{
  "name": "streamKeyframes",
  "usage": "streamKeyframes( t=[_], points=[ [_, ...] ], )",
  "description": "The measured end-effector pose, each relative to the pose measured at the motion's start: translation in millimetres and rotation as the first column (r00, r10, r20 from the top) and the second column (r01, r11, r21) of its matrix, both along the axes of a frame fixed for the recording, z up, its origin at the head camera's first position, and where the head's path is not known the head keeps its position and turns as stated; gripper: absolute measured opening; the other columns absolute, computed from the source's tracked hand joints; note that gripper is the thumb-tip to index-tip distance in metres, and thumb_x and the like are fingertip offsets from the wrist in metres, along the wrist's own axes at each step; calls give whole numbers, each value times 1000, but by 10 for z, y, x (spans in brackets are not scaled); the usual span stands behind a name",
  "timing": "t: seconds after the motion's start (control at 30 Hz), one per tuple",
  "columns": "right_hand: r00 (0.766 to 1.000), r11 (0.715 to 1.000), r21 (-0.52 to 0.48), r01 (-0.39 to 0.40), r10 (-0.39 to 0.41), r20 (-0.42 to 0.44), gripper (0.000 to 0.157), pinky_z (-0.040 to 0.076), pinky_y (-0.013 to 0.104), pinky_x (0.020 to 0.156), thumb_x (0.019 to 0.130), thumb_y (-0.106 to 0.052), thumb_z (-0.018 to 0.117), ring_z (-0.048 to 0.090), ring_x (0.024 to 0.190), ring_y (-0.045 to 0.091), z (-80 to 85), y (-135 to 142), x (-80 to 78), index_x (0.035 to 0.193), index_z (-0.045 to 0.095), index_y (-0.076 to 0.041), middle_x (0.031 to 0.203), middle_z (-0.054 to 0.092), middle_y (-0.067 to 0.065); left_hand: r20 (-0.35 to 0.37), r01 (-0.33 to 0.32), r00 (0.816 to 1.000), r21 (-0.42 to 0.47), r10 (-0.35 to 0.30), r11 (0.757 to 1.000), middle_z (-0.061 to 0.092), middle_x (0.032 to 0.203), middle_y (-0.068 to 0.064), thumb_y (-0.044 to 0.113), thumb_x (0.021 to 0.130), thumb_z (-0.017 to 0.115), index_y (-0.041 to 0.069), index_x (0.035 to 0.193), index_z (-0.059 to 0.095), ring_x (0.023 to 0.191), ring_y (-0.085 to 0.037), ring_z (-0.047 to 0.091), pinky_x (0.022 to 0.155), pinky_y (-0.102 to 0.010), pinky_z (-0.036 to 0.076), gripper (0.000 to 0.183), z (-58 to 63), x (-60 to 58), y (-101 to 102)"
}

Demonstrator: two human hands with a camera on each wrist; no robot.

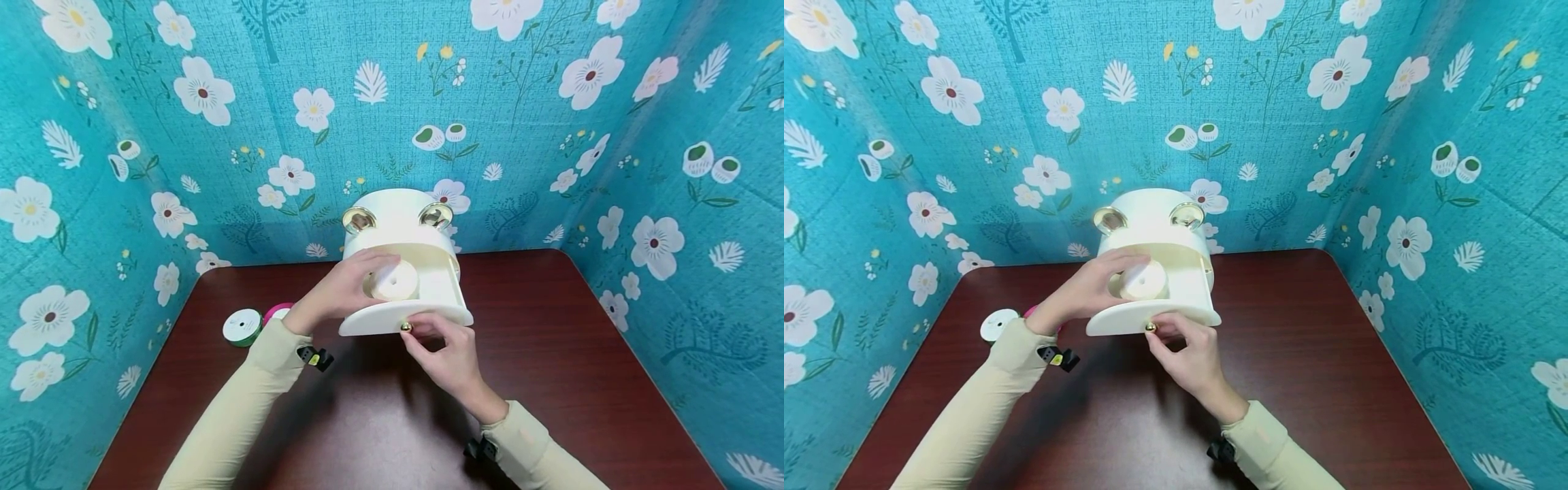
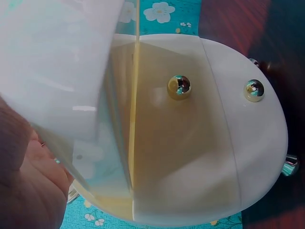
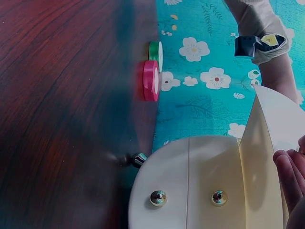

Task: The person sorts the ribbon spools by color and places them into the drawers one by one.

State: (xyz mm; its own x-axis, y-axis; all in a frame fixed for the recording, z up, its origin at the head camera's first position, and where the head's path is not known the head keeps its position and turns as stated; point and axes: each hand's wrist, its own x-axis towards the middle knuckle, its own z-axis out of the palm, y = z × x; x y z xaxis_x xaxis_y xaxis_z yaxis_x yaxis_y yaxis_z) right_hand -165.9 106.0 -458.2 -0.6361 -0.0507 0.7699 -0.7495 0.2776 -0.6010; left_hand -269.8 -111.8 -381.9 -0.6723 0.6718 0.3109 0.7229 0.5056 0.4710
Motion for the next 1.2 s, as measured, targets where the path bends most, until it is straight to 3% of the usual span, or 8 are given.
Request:
streamKeyframes(
  t=[0.8, 1.03, 1.2],
  points=[
    [1000, 1000, -13, -14, 14, 10, 27, 60, 19, 70, 77, 6, 84, 75, 71, 11, 0, -11, 1, 99, 76, -8, 84, 78, 5, 0, 6, 1000, -122, -6, 993, 63, 146, -9, 33, 83, 87, 8, 150, 55, 138, -30, 53, 116, -48, 42, 78, -31, -59, 50],
    [1000, 1000, -14, -8, 8, -2, 28, 60, 19, 70, 76, 7, 84, 75, 70, 12, -7, -8, -1, 98, 76, -8, 83, 78, 5, 25, 19, 1000, -110, -16, 994, 60, 149, -8, 33, 84, 87, 9, 151, 54, 141, -28, 50, 117, -47, 41, 79, -28, -60, 48],
    [1000, 1000, -14, -11, 11, -4, 28, 60, 19, 70, 76, 7, 84, 75, 70, 12, -9, -10, 1, 98, 76, -8, 83, 78, 5, 17, 52, 999, -52, -51, 997, 59, 150, -6, 31, 88, 83, 11, 149, 57, 143, -24, 51, 117, -45, 43, 69, 56, -32, -8]
  ],
)
